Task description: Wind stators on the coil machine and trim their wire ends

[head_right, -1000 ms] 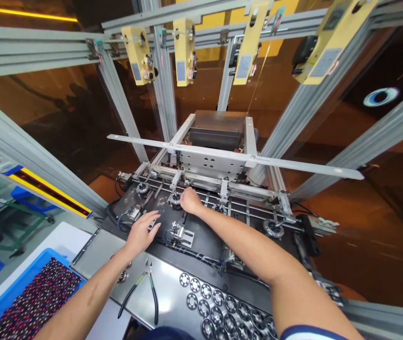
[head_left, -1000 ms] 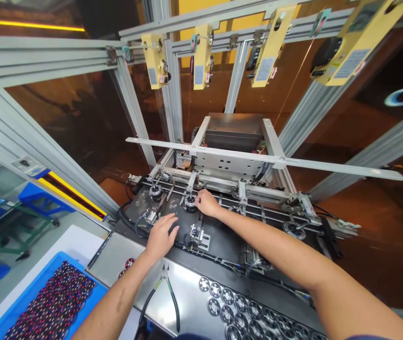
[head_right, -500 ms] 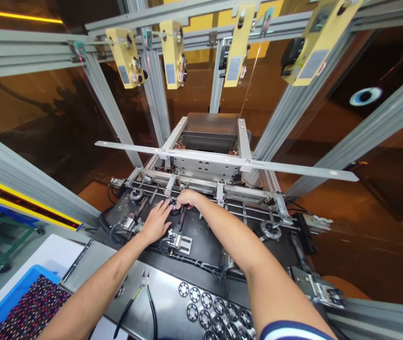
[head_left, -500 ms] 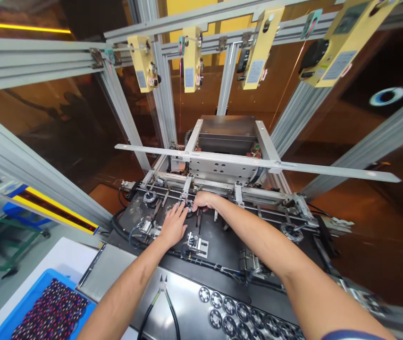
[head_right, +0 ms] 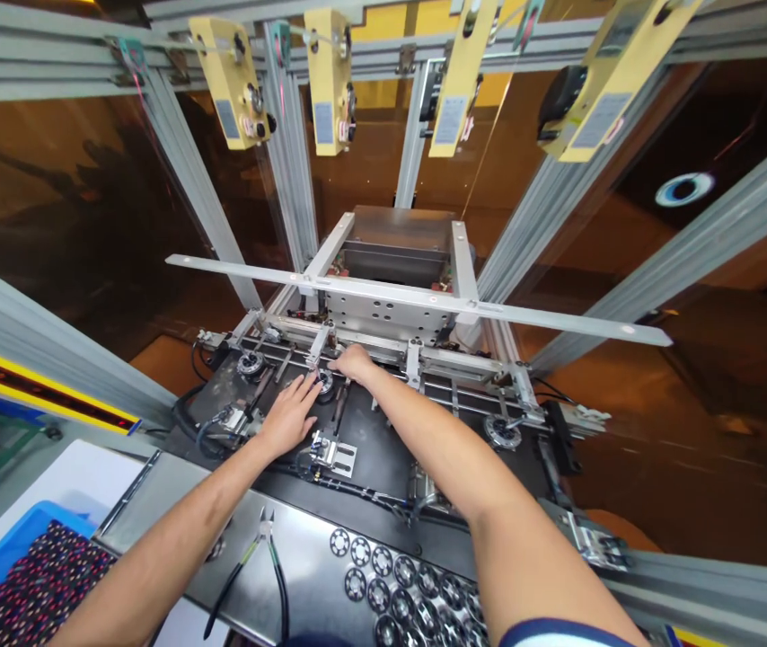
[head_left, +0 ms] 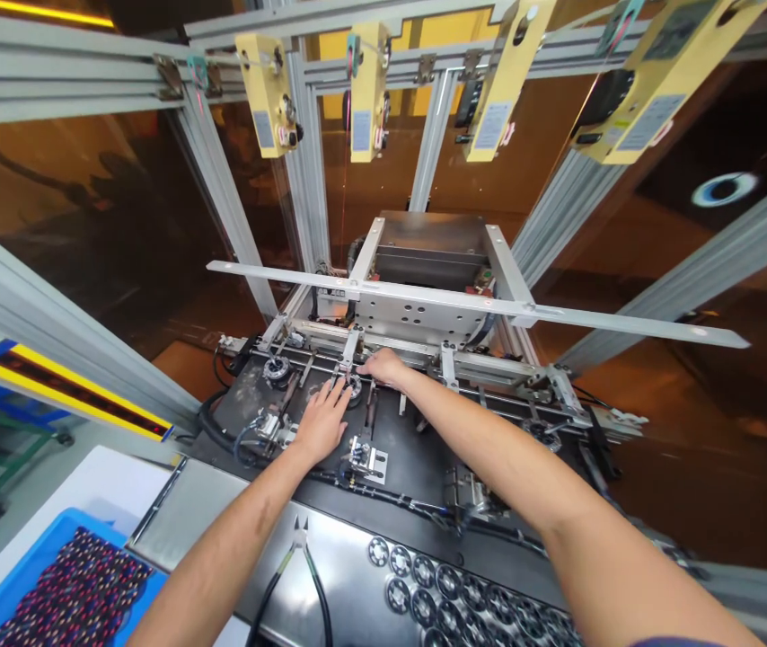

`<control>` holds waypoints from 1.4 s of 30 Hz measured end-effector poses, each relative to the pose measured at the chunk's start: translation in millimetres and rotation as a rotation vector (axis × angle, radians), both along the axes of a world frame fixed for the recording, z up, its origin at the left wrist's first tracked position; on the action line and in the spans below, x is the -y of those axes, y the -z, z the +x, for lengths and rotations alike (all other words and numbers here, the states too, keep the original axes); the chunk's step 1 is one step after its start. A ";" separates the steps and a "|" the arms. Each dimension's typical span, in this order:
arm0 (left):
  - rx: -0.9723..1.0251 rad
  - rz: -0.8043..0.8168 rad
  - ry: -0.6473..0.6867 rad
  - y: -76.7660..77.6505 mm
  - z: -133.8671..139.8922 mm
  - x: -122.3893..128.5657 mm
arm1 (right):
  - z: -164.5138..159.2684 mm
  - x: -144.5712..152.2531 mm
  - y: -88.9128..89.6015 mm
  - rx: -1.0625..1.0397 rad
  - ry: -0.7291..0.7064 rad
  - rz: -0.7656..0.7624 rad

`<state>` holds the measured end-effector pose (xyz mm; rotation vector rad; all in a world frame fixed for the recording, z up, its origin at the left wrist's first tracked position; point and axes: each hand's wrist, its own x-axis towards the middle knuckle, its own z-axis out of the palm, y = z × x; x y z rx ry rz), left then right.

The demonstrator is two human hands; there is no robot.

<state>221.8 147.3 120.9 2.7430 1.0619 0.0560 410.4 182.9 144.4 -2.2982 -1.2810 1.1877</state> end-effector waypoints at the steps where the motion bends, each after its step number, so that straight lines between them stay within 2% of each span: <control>1: -0.006 -0.008 -0.001 0.2 0.4 -0.3 | 0.1 2.2 1.1 -0.020 -0.007 0.016; 7: -0.041 -0.046 -0.002 1.2 1.6 1.0 | -6.7 14.5 15.6 -0.080 -0.050 0.055; 10: -0.050 -0.043 -0.002 -1.9 3.2 2.8 | -12.2 14.2 11.7 -0.067 -0.075 0.099; 13: -0.049 -0.030 -0.002 -8.2 4.7 3.1 | -16.3 21.8 -7.0 -0.036 -0.117 0.173; 15: -0.034 -0.026 0.004 -13.9 2.7 2.4 | -10.6 39.5 -24.8 -0.018 -0.164 0.218; 18: 0.021 -0.034 0.025 -25.6 -7.3 1.7 | 19.8 85.1 -51.0 0.003 -0.228 0.250; 21: 0.109 -0.028 0.029 -44.1 -18.0 6.1 | 64.2 133.6 -65.7 0.100 -0.162 0.255; 24: 0.200 0.003 0.035 -67.9 -13.0 21.8 | 92.8 158.7 -59.6 0.243 -0.010 0.230; 26: 0.249 0.021 0.071 -80.1 1.4 39.1 | 95.9 159.6 -46.5 0.287 0.051 0.197; 28: 0.279 0.030 0.110 -84.3 19.7 59.0 | 91.1 153.9 -32.2 0.292 0.078 0.164; 31: 0.283 0.020 0.137 -75.6 44.2 86.0 | 85.3 147.4 -15.8 0.261 0.096 0.118; 35: 0.224 -0.014 0.102 -51.2 68.6 106.6 | 94.8 147.2 -6.9 0.198 0.101 0.059; 39: 0.148 0.004 0.025 -32.0 95.4 108.7 | 106.3 134.4 -7.8 0.155 0.104 0.007; 42: 0.099 0.031 0.033 -24.8 112.0 104.5 | 107.7 116.2 -13.2 0.155 0.115 0.013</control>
